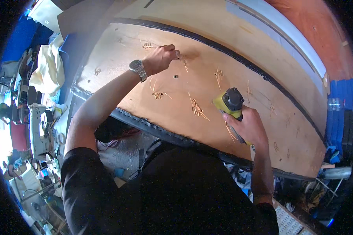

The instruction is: Securing upholstery twine and fasteners to a wooden furniture frame using a pneumatic stapler.

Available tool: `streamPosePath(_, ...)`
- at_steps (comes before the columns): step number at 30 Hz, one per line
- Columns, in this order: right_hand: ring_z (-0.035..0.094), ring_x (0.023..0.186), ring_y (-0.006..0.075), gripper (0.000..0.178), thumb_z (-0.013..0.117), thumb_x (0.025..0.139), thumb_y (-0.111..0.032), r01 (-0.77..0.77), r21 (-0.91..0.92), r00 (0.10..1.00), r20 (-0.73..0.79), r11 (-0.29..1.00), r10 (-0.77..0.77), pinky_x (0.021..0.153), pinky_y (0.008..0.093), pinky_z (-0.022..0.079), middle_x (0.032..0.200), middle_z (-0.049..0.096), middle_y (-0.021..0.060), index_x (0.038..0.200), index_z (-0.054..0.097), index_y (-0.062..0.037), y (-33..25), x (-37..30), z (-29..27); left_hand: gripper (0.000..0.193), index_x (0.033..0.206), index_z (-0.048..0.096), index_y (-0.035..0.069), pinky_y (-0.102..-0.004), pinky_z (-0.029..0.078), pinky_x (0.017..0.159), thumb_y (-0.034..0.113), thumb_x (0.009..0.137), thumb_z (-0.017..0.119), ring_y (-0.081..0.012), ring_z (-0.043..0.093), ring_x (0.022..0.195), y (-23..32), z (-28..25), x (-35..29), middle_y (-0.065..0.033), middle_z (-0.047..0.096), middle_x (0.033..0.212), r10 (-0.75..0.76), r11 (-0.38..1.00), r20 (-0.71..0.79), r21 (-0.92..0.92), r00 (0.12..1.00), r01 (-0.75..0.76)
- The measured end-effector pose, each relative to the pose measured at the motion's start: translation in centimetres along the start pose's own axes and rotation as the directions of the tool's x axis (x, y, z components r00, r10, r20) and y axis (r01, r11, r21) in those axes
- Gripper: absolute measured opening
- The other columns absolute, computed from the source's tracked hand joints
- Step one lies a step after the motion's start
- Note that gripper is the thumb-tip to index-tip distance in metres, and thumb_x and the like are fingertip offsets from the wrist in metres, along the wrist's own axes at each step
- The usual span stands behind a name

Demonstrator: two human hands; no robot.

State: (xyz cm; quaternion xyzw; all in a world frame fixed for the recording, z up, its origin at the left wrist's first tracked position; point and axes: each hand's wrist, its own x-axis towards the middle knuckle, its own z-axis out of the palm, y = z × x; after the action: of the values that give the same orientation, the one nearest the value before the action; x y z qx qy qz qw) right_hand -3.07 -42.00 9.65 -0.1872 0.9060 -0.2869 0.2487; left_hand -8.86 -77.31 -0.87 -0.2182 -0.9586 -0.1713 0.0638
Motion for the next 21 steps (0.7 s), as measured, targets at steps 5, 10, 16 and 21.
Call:
streamPosePath(5, 0.067, 0.08, 0.0396, 0.036, 0.071, 0.083, -0.03, 0.014, 0.003, 1.0, -0.007, 1.0, -0.014, 0.071, 0.0448, 0.052, 0.084, 0.068, 0.0223, 0.105, 0.065, -0.0016, -0.1, 0.1, 0.1, 0.003, 0.085, 0.059, 0.001, -0.0441, 0.049, 0.062, 0.002, 0.084, 0.056, -0.0358, 0.059, 0.071, 0.2, -0.7, -1.2, -0.0165, 0.055, 0.075, -0.016, 0.999, -0.191, -0.05, 0.981, 0.007)
streamPosePath(10, 0.069, 0.075, 0.028, 0.032, 0.071, 0.083, -0.028, -0.008, -0.042, 1.0, -0.016, 0.999, 0.008, 0.071, 0.0372, 0.052, 0.079, 0.069, 0.017, 0.097, 0.068, 0.0002, -0.4, 0.0, -0.1, 0.006, 0.084, 0.057, 0.0, -0.0413, 0.048, 0.065, 0.004, 0.088, 0.056, -0.0363, 0.056, 0.07, -1.0, -1.9, -3.1, -0.0159, 0.059, 0.078, -0.142, 0.966, -0.063, -0.228, 0.988, 0.124)
streamPosePath(16, 0.069, 0.074, 0.0272, 0.036, 0.07, 0.082, -0.032, -0.025, -0.03, 1.0, -0.013, 0.999, 0.025, 0.071, 0.0373, 0.052, 0.078, 0.069, 0.0167, 0.096, 0.066, 0.0015, -0.3, 0.1, -0.2, 0.021, 0.102, 0.065, 0.0, -0.0298, 0.048, 0.086, 0.017, 0.099, 0.053, -0.016, 0.06, 0.096, 0.2, 0.3, -1.8, -0.0069, 0.067, 0.1, -0.33, 0.561, -0.003, -0.805, 0.944, 0.193)
streamPosePath(21, 0.067, 0.08, 0.0391, 0.039, 0.07, 0.082, -0.034, -0.011, -0.026, 1.0, -0.001, 1.0, 0.011, 0.071, 0.0437, 0.052, 0.084, 0.068, 0.0234, 0.1, 0.066, 0.0005, -0.3, 0.1, -0.3, 0.023, 0.115, 0.065, 0.003, -0.0296, 0.046, 0.093, 0.014, 0.098, 0.054, -0.0161, 0.059, 0.107, -1.0, 0.8, -1.0, -0.0062, 0.068, 0.108, -0.301, 0.484, 0.1, -0.841, 0.949, 0.242)
